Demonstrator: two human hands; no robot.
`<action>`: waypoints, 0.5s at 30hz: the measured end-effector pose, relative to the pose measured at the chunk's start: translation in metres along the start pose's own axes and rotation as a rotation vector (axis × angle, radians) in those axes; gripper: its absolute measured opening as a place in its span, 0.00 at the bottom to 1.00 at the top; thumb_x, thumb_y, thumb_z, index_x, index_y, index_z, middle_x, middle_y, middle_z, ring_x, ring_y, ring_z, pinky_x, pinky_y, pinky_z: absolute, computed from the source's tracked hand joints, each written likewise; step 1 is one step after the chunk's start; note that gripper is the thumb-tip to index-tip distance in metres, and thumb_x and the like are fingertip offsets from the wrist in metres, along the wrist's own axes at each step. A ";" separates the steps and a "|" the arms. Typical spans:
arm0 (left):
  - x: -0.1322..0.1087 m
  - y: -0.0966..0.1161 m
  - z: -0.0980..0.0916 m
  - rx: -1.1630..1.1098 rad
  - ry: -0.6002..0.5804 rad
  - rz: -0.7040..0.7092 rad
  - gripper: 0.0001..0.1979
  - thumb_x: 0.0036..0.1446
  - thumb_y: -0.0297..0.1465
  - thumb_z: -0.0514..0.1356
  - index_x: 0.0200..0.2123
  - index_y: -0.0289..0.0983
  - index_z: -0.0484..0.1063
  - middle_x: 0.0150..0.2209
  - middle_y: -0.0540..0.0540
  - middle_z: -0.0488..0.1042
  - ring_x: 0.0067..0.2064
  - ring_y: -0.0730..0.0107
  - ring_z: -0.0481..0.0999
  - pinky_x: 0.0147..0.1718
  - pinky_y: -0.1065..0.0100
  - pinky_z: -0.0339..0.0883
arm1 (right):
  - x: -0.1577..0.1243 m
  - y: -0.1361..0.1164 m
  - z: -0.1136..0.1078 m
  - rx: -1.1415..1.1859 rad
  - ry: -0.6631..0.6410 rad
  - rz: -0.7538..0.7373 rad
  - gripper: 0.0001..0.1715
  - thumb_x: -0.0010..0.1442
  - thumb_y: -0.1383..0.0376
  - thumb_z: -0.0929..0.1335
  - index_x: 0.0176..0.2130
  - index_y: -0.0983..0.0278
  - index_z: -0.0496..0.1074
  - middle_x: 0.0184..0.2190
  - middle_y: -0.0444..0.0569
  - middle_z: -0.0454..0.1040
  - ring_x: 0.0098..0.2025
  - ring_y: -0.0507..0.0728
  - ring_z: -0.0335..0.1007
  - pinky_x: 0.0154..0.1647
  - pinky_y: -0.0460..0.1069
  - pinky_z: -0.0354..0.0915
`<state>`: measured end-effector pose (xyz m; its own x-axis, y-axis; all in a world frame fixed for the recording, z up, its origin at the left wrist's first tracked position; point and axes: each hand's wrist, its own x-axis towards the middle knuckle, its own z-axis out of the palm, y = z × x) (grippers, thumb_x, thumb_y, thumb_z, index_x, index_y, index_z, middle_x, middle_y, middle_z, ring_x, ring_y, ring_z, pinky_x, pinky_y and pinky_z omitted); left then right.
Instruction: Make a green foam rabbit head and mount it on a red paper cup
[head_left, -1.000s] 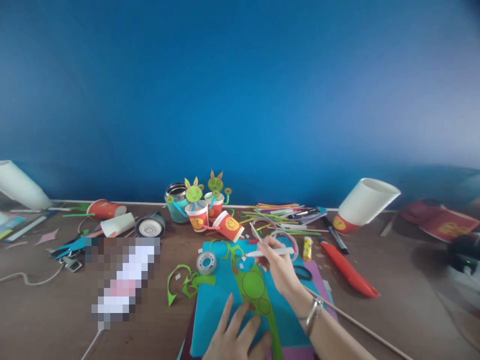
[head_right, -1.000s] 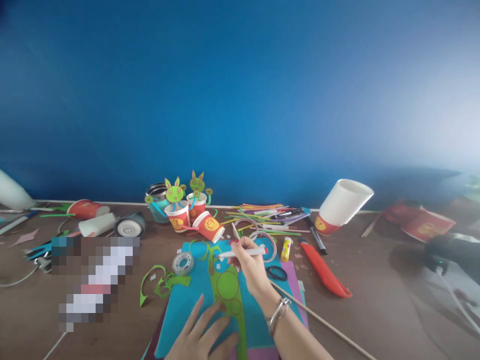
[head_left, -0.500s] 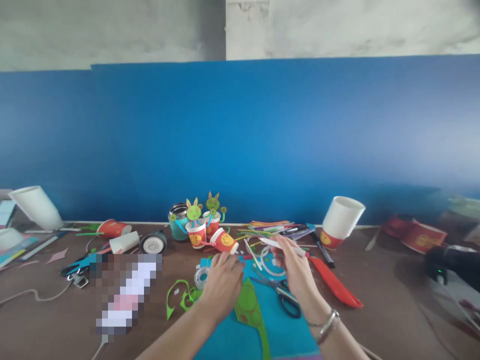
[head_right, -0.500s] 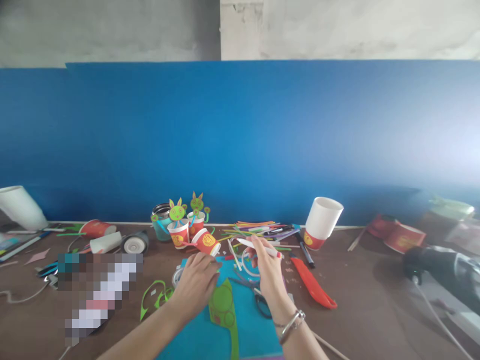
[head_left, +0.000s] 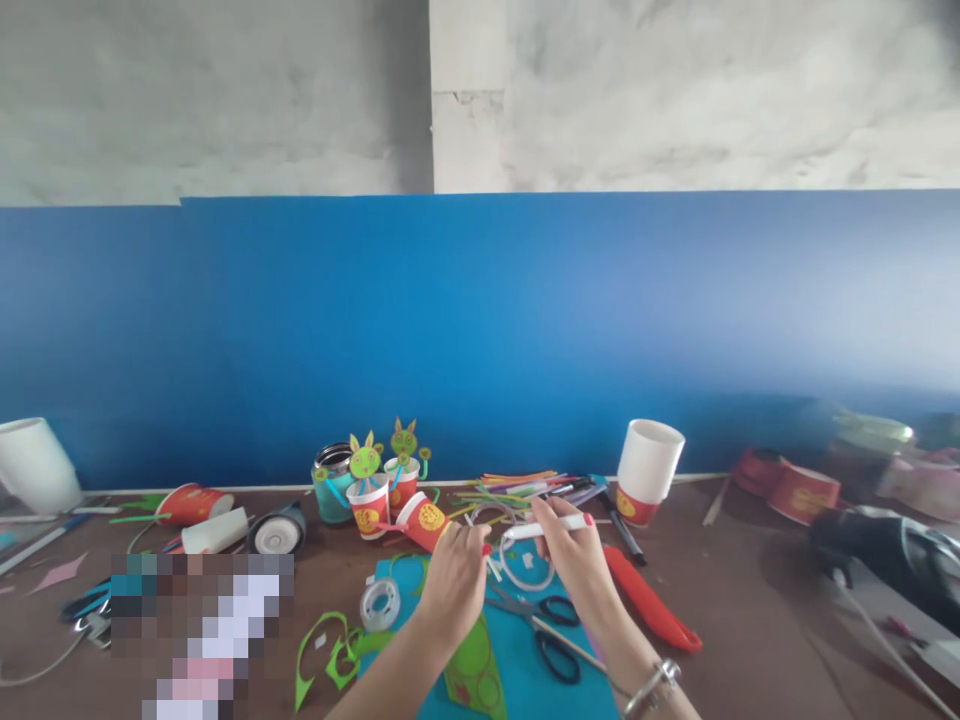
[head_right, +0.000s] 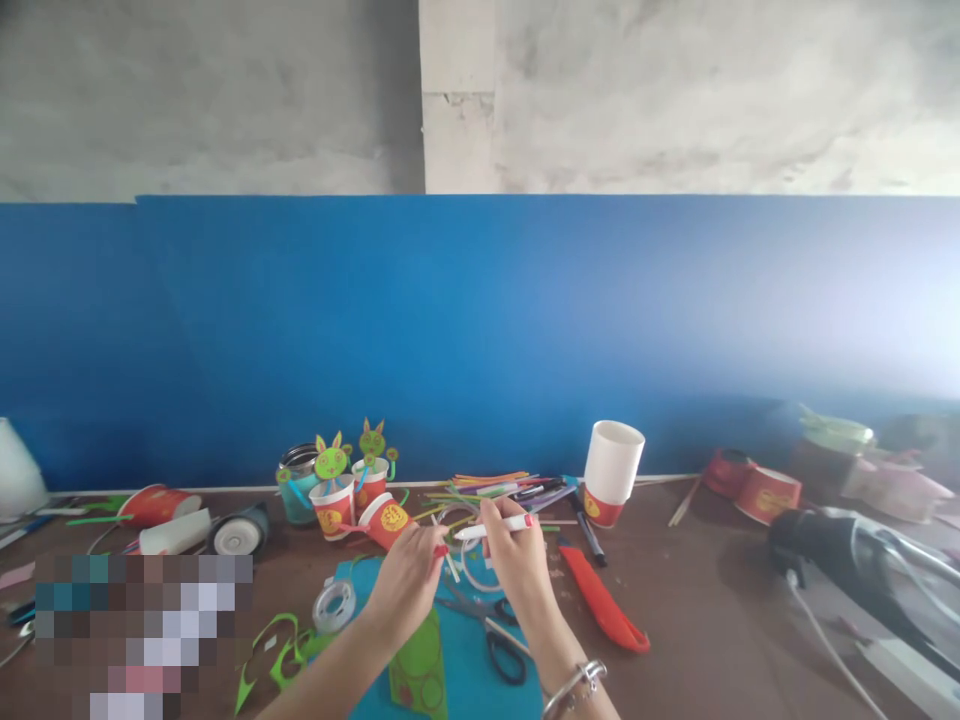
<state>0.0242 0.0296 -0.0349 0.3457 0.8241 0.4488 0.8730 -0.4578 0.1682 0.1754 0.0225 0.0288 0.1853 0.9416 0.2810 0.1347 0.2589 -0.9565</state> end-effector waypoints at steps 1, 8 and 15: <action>-0.005 -0.001 -0.006 -0.041 0.021 -0.009 0.14 0.55 0.20 0.51 0.45 0.34 0.65 0.40 0.41 0.74 0.43 0.63 0.72 0.42 0.63 0.66 | -0.001 -0.002 0.002 0.003 -0.007 0.006 0.21 0.54 0.56 0.65 0.16 0.62 0.61 0.08 0.38 0.57 0.13 0.49 0.52 0.16 0.44 0.50; -0.027 0.003 -0.032 -0.802 0.158 -0.215 0.07 0.56 0.30 0.55 0.38 0.38 0.70 0.36 0.46 0.74 0.37 0.66 0.74 0.33 0.69 0.68 | -0.014 -0.016 0.014 -0.027 -0.049 0.038 0.22 0.55 0.54 0.63 0.16 0.62 0.61 0.07 0.38 0.55 0.12 0.48 0.51 0.14 0.43 0.48; -0.023 0.003 -0.037 -0.908 0.153 -0.116 0.10 0.53 0.30 0.58 0.40 0.39 0.74 0.36 0.45 0.76 0.38 0.65 0.74 0.39 0.66 0.67 | -0.016 -0.009 0.018 -0.010 -0.131 0.063 0.22 0.54 0.54 0.63 0.16 0.63 0.61 0.07 0.37 0.56 0.12 0.47 0.50 0.14 0.43 0.47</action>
<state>0.0059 -0.0035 -0.0122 0.1672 0.8577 0.4862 0.2725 -0.5142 0.8132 0.1539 0.0091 0.0317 0.0654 0.9760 0.2075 0.1369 0.1973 -0.9707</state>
